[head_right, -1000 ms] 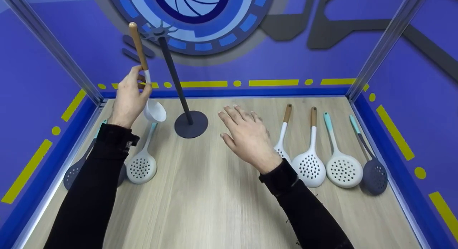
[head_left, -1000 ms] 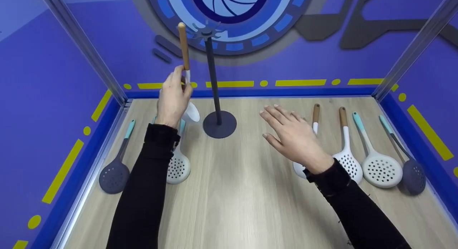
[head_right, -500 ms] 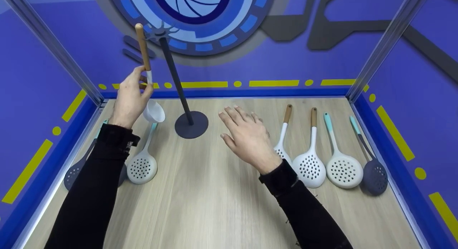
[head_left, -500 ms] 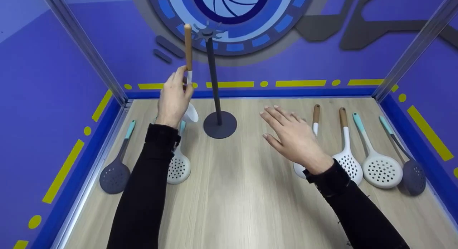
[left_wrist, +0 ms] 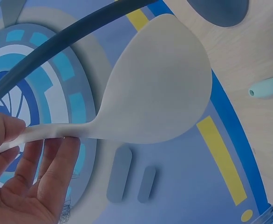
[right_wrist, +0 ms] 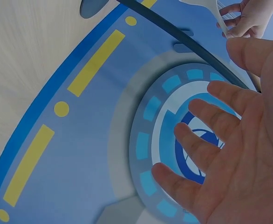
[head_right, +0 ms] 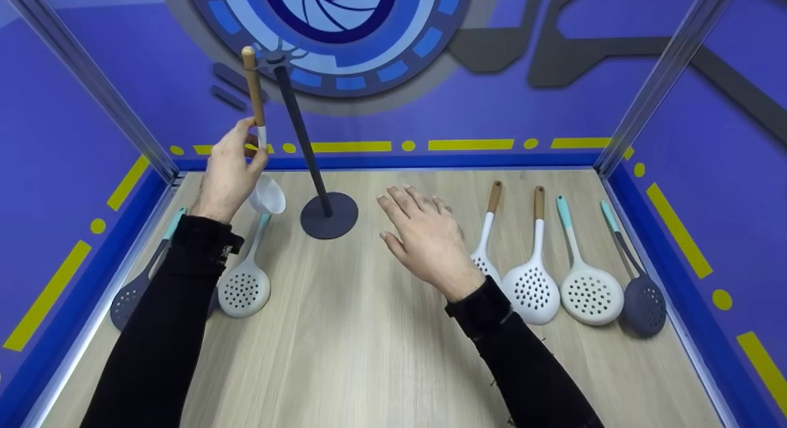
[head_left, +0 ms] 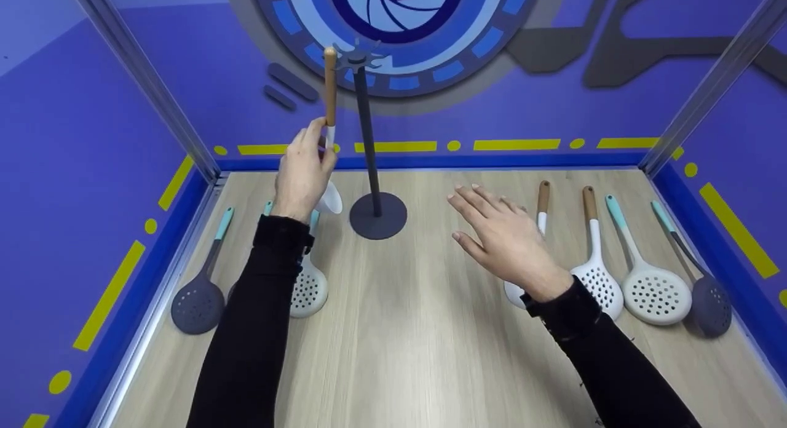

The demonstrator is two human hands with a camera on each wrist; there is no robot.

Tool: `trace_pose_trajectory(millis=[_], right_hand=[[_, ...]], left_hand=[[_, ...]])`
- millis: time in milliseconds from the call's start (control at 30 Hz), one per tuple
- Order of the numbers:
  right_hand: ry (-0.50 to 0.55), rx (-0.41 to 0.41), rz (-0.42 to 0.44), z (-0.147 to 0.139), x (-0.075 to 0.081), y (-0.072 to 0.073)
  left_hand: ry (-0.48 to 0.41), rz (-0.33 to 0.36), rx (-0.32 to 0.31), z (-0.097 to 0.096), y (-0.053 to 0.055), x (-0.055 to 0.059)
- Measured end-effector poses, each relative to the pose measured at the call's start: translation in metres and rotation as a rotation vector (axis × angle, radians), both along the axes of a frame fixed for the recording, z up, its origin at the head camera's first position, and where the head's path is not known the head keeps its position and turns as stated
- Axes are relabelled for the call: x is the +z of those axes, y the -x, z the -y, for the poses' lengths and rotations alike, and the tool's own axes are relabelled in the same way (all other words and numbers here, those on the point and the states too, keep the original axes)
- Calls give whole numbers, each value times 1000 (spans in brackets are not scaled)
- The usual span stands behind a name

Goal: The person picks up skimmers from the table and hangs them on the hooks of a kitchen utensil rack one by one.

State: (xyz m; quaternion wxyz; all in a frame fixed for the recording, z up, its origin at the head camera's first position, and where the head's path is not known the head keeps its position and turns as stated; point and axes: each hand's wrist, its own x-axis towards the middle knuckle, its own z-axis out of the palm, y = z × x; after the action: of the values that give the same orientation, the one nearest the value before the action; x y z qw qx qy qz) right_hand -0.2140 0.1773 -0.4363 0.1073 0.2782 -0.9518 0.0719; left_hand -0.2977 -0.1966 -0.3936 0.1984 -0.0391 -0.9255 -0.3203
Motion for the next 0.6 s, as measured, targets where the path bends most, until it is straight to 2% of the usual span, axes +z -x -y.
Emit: trace_pose_trajectory(millis=[600], right_hand=[[21, -21, 37, -4, -3, -1]], left_hand=[[-20, -14, -36, -3, 3, -8]])
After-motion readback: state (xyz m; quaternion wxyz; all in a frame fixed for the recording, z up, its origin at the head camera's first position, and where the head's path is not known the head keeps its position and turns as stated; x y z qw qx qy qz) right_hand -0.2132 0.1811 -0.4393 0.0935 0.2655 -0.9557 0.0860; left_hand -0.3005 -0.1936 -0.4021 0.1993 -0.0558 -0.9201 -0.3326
